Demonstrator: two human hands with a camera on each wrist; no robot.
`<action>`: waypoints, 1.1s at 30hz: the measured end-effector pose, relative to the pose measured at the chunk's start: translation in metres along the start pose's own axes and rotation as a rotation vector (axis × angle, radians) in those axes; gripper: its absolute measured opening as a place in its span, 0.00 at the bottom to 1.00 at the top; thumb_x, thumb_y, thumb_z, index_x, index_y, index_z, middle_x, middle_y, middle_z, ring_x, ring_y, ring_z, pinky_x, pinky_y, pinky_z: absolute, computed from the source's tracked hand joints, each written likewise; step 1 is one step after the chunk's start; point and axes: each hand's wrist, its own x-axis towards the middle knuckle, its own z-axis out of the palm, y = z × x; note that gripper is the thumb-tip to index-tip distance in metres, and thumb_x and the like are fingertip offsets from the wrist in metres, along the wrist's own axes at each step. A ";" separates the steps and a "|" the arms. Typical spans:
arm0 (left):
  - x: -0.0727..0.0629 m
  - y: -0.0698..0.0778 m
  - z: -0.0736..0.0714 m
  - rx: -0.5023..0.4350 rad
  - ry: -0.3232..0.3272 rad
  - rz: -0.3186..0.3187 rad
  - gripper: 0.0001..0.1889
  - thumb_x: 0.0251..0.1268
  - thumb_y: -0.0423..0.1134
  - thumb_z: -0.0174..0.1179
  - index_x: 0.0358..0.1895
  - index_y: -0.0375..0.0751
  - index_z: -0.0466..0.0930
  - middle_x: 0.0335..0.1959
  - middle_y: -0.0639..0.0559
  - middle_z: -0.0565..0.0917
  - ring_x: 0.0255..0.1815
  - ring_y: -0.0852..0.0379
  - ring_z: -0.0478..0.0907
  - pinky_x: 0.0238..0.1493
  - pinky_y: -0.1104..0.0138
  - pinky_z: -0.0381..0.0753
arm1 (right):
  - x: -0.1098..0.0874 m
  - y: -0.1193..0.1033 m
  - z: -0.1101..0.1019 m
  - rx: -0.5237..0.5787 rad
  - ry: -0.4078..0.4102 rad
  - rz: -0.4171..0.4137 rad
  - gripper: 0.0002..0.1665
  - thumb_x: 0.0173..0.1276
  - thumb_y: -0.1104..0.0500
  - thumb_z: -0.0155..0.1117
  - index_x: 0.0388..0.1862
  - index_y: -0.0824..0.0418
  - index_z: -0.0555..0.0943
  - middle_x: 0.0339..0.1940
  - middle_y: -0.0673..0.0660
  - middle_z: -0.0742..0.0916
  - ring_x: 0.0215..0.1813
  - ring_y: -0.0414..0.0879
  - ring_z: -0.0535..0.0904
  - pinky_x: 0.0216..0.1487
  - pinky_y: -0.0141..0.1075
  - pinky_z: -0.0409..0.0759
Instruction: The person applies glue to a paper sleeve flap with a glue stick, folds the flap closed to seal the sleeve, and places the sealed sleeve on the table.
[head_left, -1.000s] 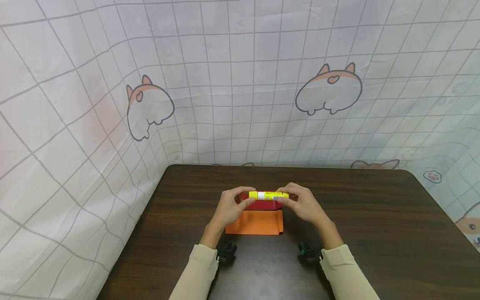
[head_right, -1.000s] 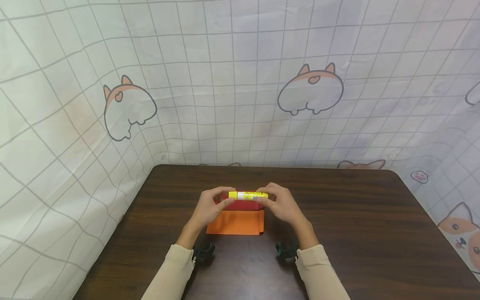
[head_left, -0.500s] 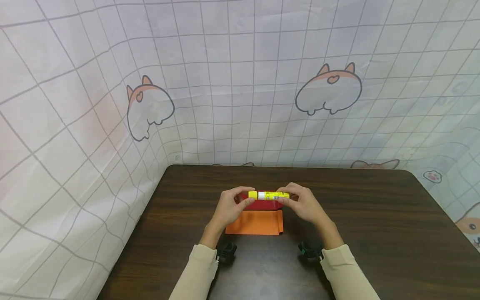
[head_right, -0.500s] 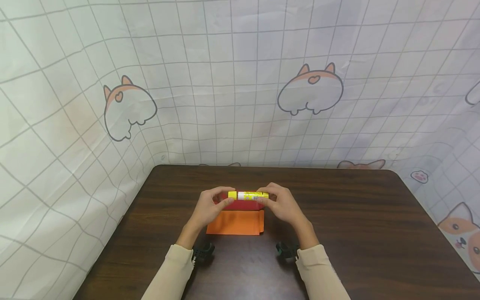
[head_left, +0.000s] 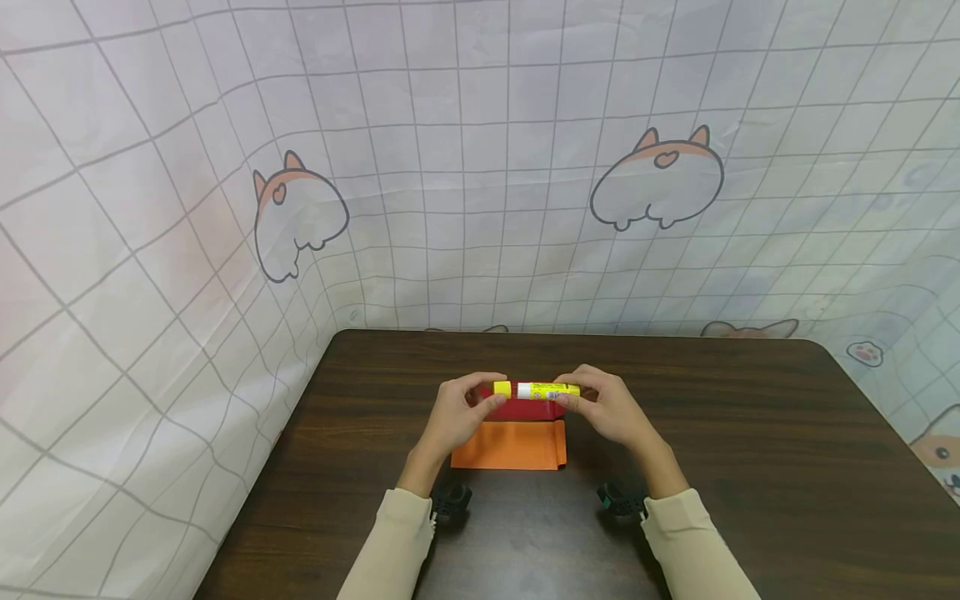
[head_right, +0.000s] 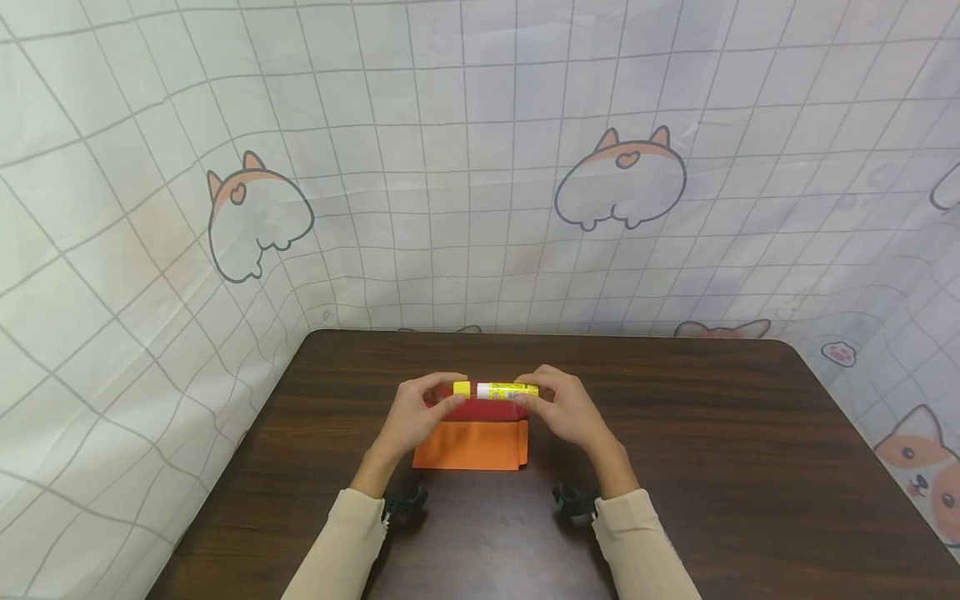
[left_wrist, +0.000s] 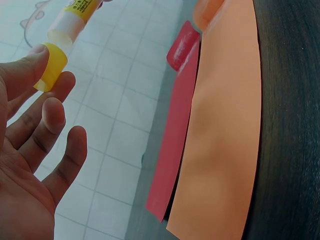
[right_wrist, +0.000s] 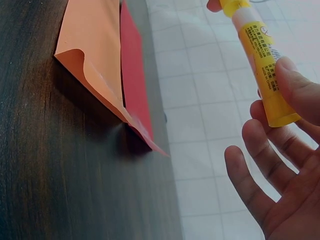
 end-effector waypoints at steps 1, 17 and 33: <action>0.000 0.000 0.000 -0.001 0.000 0.002 0.18 0.68 0.44 0.68 0.58 0.45 0.86 0.24 0.44 0.77 0.23 0.58 0.69 0.24 0.71 0.68 | 0.000 0.000 0.000 -0.001 0.001 0.000 0.12 0.70 0.57 0.71 0.51 0.54 0.88 0.43 0.50 0.86 0.43 0.50 0.80 0.43 0.39 0.83; 0.000 -0.001 -0.004 -0.007 0.022 0.010 0.17 0.68 0.44 0.68 0.57 0.45 0.86 0.25 0.49 0.77 0.24 0.54 0.70 0.23 0.70 0.69 | 0.000 0.001 -0.004 -0.013 0.002 0.003 0.13 0.70 0.56 0.71 0.52 0.54 0.88 0.45 0.50 0.86 0.42 0.47 0.79 0.44 0.34 0.82; 0.000 -0.004 -0.011 -0.003 0.042 -0.028 0.16 0.68 0.44 0.68 0.57 0.52 0.86 0.27 0.48 0.78 0.26 0.57 0.71 0.25 0.71 0.69 | 0.000 0.002 -0.006 -0.013 0.003 -0.015 0.13 0.69 0.57 0.71 0.51 0.54 0.88 0.44 0.50 0.86 0.40 0.45 0.80 0.43 0.33 0.82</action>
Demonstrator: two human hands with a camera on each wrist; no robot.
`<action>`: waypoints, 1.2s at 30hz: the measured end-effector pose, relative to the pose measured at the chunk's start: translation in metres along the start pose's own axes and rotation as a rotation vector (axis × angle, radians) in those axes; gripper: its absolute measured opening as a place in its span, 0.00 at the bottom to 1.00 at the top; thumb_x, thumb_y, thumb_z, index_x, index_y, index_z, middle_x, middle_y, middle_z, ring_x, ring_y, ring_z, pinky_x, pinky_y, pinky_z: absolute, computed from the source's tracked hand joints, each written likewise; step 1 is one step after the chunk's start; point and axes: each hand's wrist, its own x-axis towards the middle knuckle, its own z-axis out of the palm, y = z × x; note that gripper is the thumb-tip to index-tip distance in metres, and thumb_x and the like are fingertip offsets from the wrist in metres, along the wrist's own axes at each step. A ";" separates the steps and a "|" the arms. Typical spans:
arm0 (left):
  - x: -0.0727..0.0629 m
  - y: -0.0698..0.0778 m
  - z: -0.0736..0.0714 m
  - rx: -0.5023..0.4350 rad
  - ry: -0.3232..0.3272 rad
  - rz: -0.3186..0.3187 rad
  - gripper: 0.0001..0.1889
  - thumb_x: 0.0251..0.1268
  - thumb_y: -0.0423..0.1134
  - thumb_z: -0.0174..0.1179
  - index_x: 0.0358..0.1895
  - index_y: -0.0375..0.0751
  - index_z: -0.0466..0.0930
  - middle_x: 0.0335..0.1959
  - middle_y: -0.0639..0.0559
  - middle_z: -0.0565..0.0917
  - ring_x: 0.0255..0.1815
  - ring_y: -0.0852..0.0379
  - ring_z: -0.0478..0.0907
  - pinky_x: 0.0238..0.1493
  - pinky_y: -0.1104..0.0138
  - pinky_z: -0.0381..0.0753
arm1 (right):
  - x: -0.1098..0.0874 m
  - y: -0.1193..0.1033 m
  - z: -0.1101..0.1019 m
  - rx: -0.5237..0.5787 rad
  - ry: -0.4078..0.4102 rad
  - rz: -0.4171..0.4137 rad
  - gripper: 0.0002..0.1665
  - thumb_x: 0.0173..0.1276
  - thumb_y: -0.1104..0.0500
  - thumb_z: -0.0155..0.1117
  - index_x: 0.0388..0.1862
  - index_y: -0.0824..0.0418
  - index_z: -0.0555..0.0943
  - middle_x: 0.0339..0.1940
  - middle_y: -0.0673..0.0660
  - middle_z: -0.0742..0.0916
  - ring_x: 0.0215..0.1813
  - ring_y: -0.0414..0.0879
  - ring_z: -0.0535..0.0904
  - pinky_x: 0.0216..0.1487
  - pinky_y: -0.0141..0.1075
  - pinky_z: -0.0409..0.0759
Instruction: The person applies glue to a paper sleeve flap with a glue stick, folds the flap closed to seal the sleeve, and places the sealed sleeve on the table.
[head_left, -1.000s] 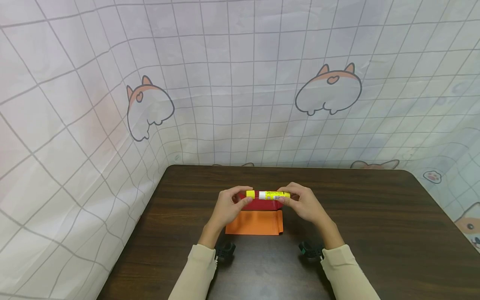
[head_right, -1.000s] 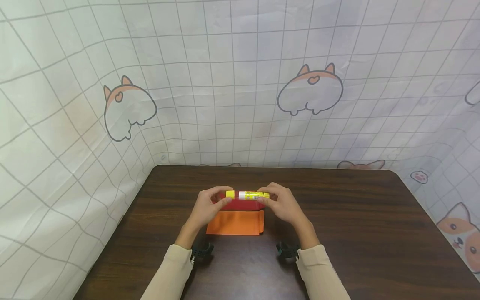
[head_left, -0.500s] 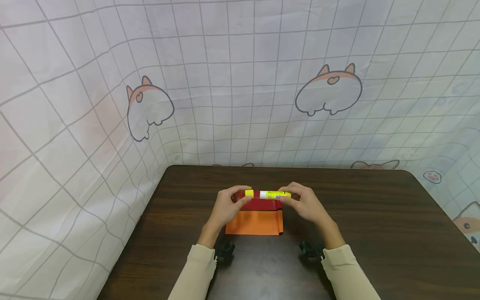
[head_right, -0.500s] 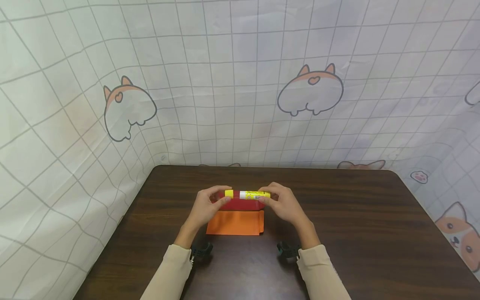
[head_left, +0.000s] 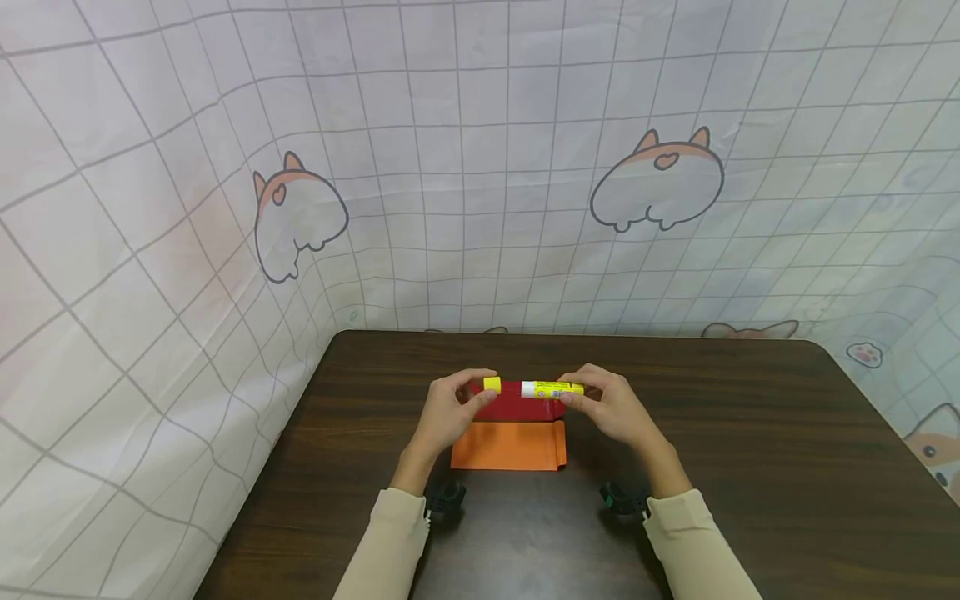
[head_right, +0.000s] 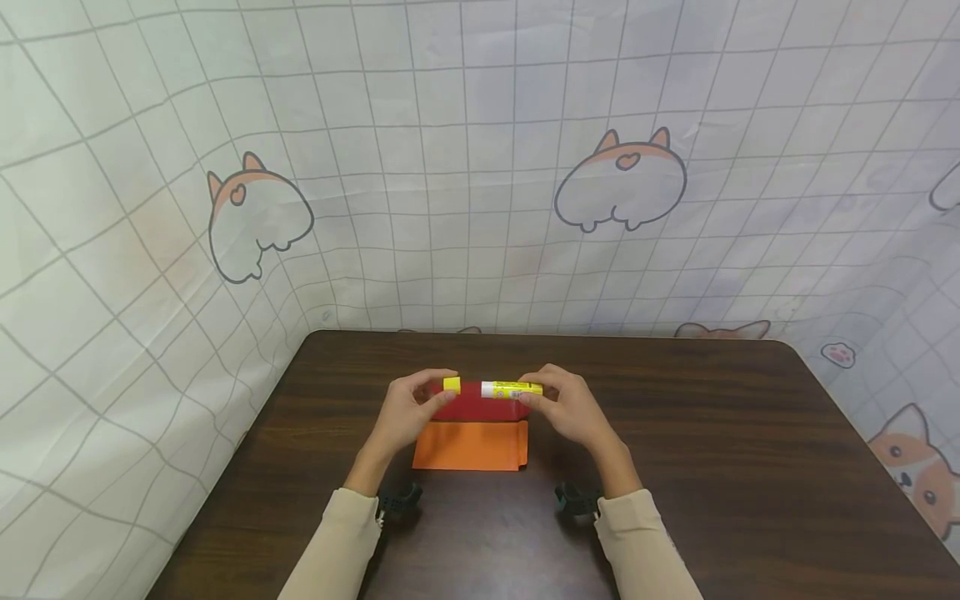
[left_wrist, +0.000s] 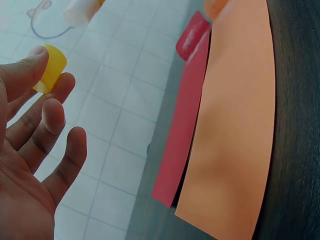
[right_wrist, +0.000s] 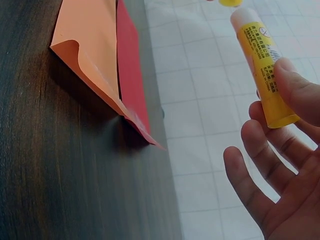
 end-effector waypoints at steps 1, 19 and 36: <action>0.000 0.000 0.000 0.000 0.002 -0.001 0.16 0.68 0.44 0.68 0.57 0.51 0.86 0.27 0.48 0.78 0.26 0.57 0.71 0.25 0.71 0.69 | 0.000 0.000 0.000 0.000 0.000 0.001 0.13 0.69 0.57 0.71 0.52 0.54 0.88 0.44 0.50 0.86 0.41 0.45 0.80 0.43 0.33 0.82; -0.001 -0.004 -0.009 0.005 0.044 0.013 0.16 0.67 0.43 0.70 0.57 0.49 0.87 0.29 0.46 0.80 0.26 0.55 0.71 0.25 0.71 0.69 | -0.002 0.000 -0.002 -0.001 0.012 0.010 0.12 0.69 0.57 0.71 0.51 0.55 0.88 0.43 0.50 0.86 0.41 0.46 0.79 0.42 0.33 0.82; 0.000 -0.007 -0.017 -0.027 0.082 -0.011 0.16 0.66 0.40 0.70 0.56 0.48 0.87 0.31 0.47 0.84 0.28 0.54 0.72 0.27 0.71 0.71 | -0.002 0.004 -0.002 -0.027 0.036 0.005 0.13 0.69 0.57 0.72 0.51 0.57 0.88 0.43 0.52 0.86 0.40 0.44 0.78 0.40 0.32 0.81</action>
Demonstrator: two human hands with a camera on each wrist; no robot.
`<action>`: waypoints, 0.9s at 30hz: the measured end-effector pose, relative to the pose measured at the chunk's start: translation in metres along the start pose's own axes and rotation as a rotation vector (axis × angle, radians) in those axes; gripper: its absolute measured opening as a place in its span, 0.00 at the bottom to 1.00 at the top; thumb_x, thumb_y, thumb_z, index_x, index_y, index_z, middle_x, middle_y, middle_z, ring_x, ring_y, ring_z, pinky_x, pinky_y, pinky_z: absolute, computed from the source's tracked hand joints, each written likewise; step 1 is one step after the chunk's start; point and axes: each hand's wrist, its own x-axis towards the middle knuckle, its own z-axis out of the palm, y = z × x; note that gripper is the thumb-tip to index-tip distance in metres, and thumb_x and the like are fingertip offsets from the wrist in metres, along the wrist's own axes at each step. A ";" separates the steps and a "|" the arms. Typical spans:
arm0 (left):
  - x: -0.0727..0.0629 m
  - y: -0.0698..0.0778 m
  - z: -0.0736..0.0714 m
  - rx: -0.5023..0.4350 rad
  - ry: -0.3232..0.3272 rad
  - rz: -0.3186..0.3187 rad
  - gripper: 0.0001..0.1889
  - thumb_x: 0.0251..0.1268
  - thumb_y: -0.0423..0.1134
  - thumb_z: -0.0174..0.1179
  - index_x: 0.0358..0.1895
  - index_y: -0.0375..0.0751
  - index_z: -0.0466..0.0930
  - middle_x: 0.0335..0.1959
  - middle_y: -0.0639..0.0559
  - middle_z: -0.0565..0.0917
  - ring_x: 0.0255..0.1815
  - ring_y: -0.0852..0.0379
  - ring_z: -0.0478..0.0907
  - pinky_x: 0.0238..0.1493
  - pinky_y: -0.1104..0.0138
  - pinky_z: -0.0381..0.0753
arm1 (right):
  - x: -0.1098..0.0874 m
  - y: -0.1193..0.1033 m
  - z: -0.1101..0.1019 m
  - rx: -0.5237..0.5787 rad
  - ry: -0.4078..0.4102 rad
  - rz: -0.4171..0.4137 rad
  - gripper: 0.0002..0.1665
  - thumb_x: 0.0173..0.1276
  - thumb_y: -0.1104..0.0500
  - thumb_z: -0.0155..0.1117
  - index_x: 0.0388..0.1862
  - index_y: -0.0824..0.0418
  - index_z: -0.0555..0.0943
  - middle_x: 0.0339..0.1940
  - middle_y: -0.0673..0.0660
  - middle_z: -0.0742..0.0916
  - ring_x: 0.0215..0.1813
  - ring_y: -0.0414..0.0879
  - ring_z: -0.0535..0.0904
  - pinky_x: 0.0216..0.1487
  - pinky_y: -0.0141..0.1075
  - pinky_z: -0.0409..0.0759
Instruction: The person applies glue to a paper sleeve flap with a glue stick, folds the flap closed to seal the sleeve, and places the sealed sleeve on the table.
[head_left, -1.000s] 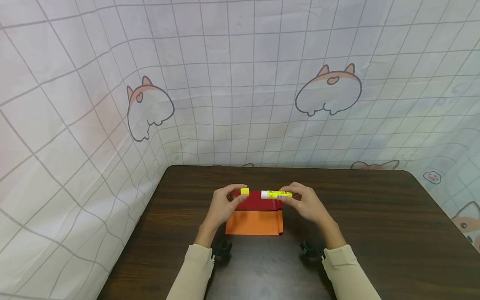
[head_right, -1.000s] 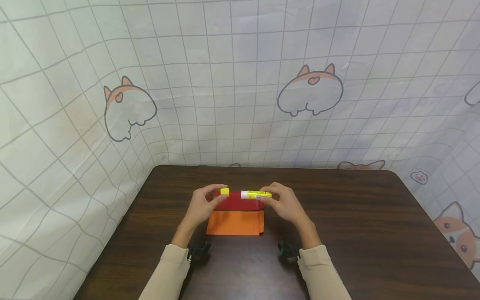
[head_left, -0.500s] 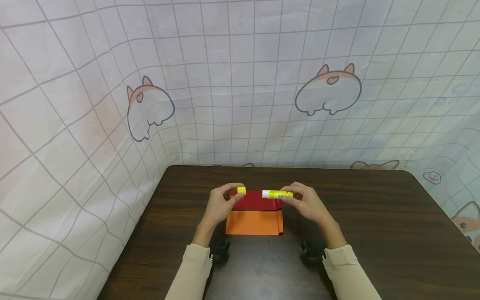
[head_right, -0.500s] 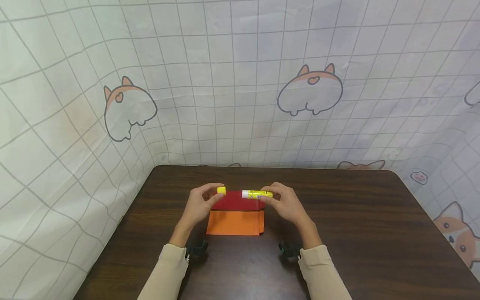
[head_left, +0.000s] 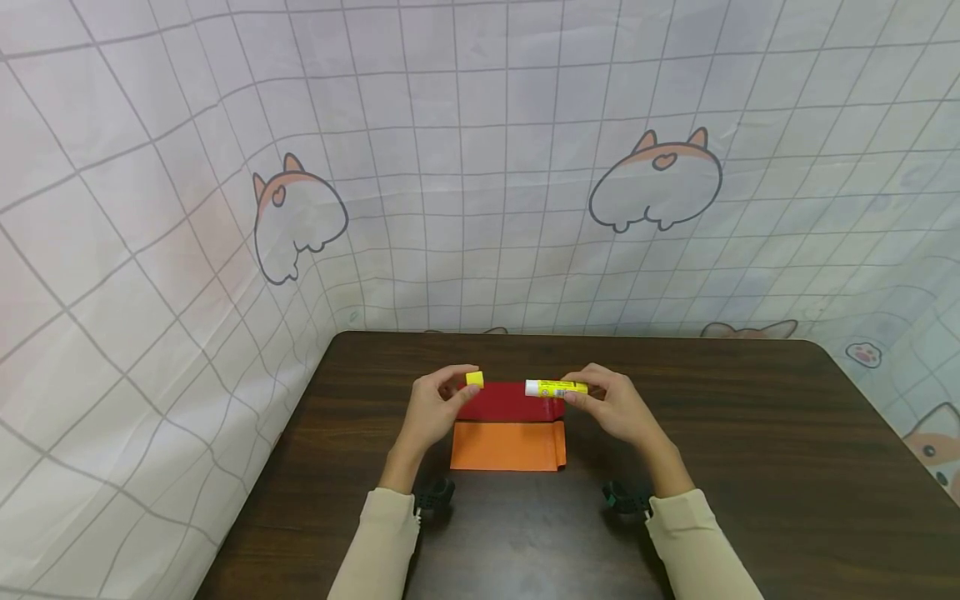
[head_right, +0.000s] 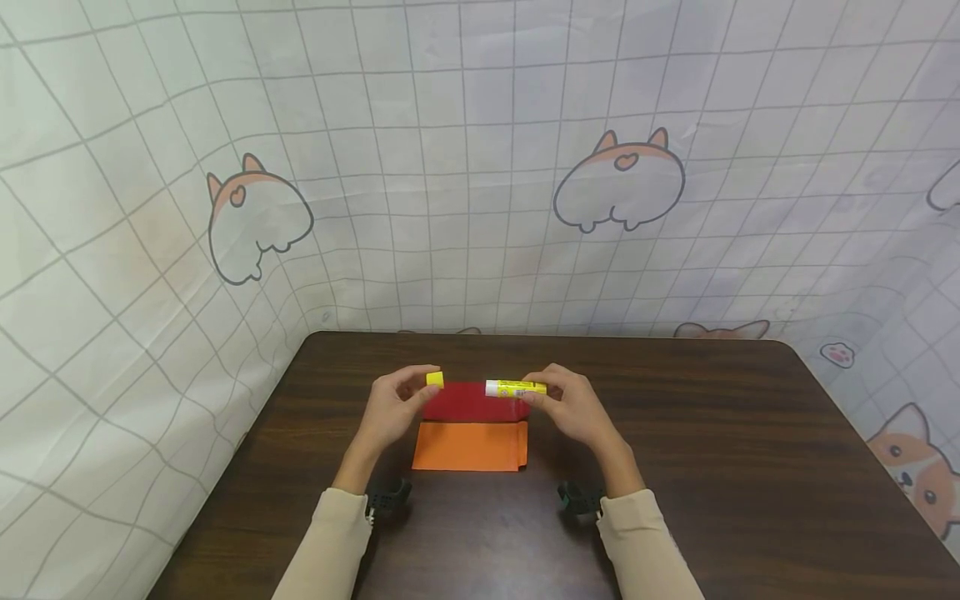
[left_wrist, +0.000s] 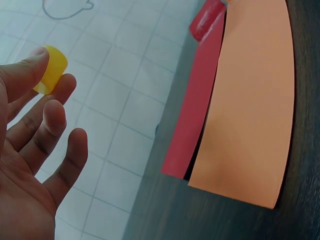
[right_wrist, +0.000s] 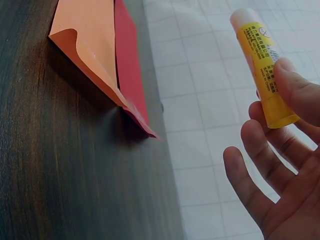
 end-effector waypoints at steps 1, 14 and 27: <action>0.000 0.000 -0.001 -0.002 0.003 0.008 0.15 0.66 0.40 0.70 0.56 0.48 0.87 0.31 0.47 0.84 0.28 0.53 0.73 0.27 0.71 0.71 | 0.000 0.000 0.000 -0.001 0.002 -0.004 0.13 0.68 0.57 0.72 0.51 0.57 0.88 0.43 0.52 0.86 0.40 0.44 0.78 0.40 0.32 0.81; 0.001 -0.011 -0.014 0.025 0.035 -0.046 0.16 0.68 0.42 0.69 0.56 0.43 0.86 0.36 0.47 0.86 0.31 0.53 0.73 0.29 0.71 0.70 | 0.001 0.008 -0.001 0.001 0.005 0.031 0.13 0.69 0.58 0.71 0.51 0.56 0.88 0.43 0.53 0.86 0.40 0.44 0.78 0.40 0.32 0.81; -0.001 -0.022 -0.023 0.082 0.076 -0.101 0.16 0.68 0.45 0.68 0.54 0.41 0.87 0.32 0.50 0.78 0.31 0.56 0.70 0.30 0.70 0.67 | 0.001 0.020 0.000 0.040 0.001 0.066 0.14 0.70 0.58 0.70 0.53 0.58 0.87 0.45 0.57 0.87 0.39 0.47 0.77 0.37 0.32 0.78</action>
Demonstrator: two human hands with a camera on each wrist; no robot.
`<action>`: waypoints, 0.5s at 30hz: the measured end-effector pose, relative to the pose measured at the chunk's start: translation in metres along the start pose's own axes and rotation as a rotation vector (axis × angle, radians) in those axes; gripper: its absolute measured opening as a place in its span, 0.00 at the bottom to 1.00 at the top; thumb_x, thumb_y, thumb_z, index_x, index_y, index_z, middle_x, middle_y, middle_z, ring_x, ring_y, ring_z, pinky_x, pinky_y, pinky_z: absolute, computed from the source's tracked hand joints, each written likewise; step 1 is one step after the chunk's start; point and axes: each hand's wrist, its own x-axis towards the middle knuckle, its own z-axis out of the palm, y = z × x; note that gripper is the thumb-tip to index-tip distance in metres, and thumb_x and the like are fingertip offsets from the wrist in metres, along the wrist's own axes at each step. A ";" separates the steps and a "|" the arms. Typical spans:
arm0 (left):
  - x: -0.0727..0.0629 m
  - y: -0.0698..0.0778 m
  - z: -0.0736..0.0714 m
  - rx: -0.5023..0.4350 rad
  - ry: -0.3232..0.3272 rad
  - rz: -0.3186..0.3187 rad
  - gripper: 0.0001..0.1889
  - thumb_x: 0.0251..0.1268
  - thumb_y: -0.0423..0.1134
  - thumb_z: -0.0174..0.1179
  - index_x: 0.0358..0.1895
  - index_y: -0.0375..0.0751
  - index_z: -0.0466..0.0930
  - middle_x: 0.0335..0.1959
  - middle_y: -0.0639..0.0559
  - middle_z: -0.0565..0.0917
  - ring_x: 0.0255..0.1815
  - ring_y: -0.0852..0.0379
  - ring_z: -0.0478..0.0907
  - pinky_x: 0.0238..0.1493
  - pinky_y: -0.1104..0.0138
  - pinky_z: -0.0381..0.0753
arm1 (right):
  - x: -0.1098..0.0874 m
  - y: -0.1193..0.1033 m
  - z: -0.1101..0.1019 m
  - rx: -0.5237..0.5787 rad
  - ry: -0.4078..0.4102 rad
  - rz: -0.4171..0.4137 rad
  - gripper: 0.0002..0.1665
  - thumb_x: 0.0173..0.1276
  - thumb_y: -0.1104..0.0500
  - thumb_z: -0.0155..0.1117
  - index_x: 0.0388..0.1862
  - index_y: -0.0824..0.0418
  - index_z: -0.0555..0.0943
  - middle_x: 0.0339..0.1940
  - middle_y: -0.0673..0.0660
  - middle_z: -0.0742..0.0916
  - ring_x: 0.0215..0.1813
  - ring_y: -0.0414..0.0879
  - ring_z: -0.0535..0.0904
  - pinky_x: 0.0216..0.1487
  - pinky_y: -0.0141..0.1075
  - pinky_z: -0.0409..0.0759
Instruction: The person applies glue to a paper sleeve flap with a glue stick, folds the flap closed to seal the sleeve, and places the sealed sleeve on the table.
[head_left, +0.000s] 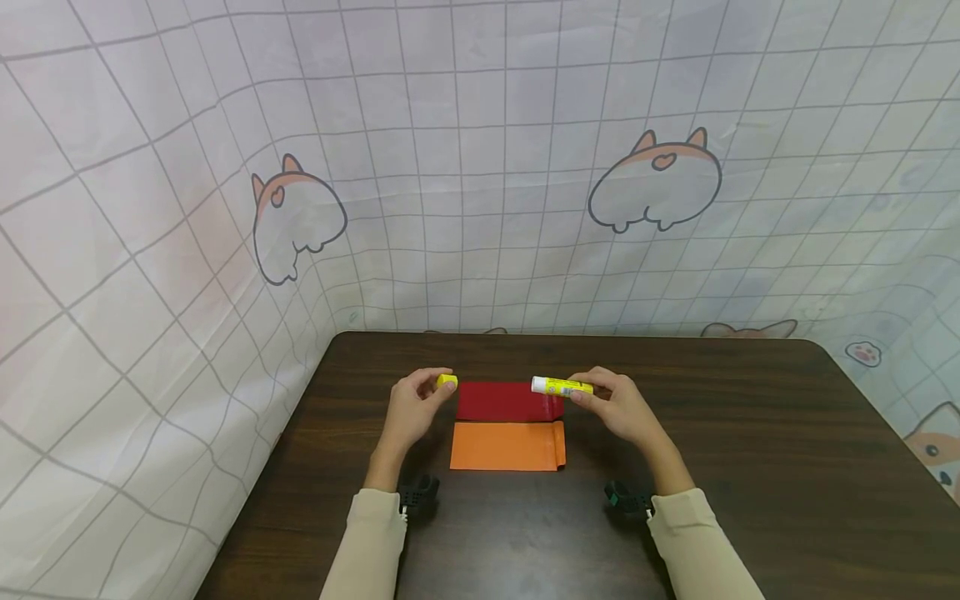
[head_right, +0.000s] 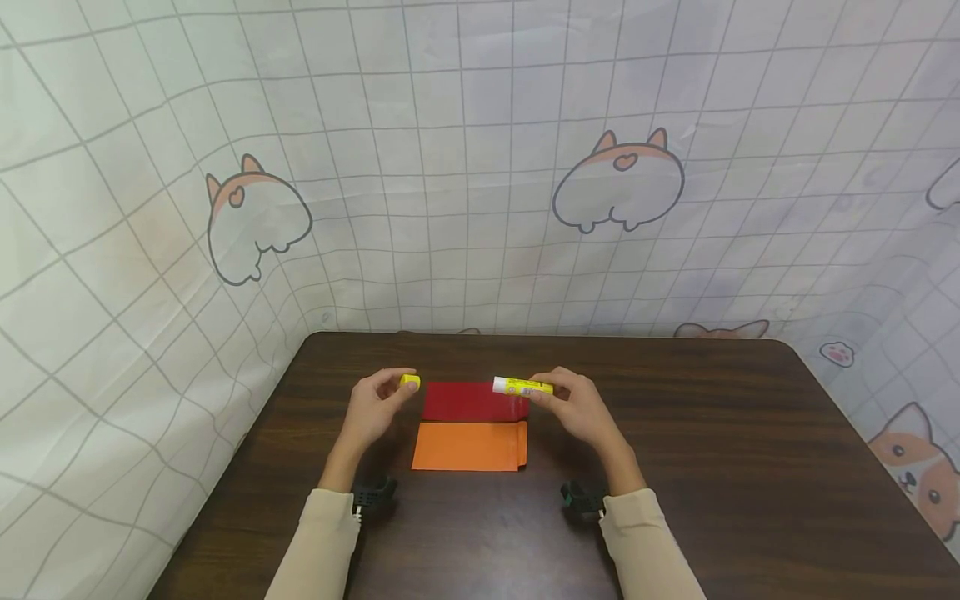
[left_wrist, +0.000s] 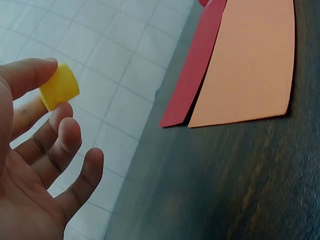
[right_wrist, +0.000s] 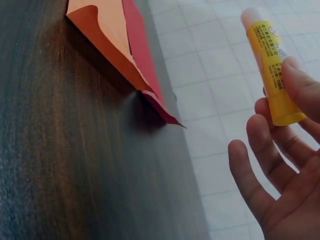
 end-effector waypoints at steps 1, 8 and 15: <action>0.000 -0.001 0.000 0.005 0.003 -0.004 0.16 0.68 0.45 0.69 0.54 0.41 0.87 0.32 0.50 0.78 0.31 0.56 0.70 0.31 0.70 0.67 | 0.000 0.001 0.000 0.000 0.002 0.002 0.14 0.71 0.58 0.70 0.53 0.59 0.87 0.45 0.57 0.87 0.39 0.47 0.76 0.37 0.32 0.77; 0.000 -0.009 -0.003 0.035 -0.003 -0.053 0.16 0.67 0.44 0.70 0.53 0.40 0.88 0.32 0.49 0.79 0.33 0.54 0.71 0.31 0.70 0.69 | -0.005 -0.016 -0.002 0.033 -0.010 0.037 0.15 0.72 0.63 0.67 0.55 0.67 0.85 0.45 0.63 0.87 0.41 0.54 0.76 0.38 0.31 0.76; 0.000 -0.016 -0.005 0.103 -0.026 -0.096 0.16 0.64 0.41 0.72 0.52 0.39 0.88 0.32 0.48 0.79 0.32 0.55 0.71 0.32 0.70 0.70 | -0.007 -0.006 -0.001 0.102 -0.012 0.131 0.18 0.74 0.59 0.66 0.58 0.67 0.83 0.49 0.65 0.86 0.42 0.50 0.78 0.44 0.38 0.81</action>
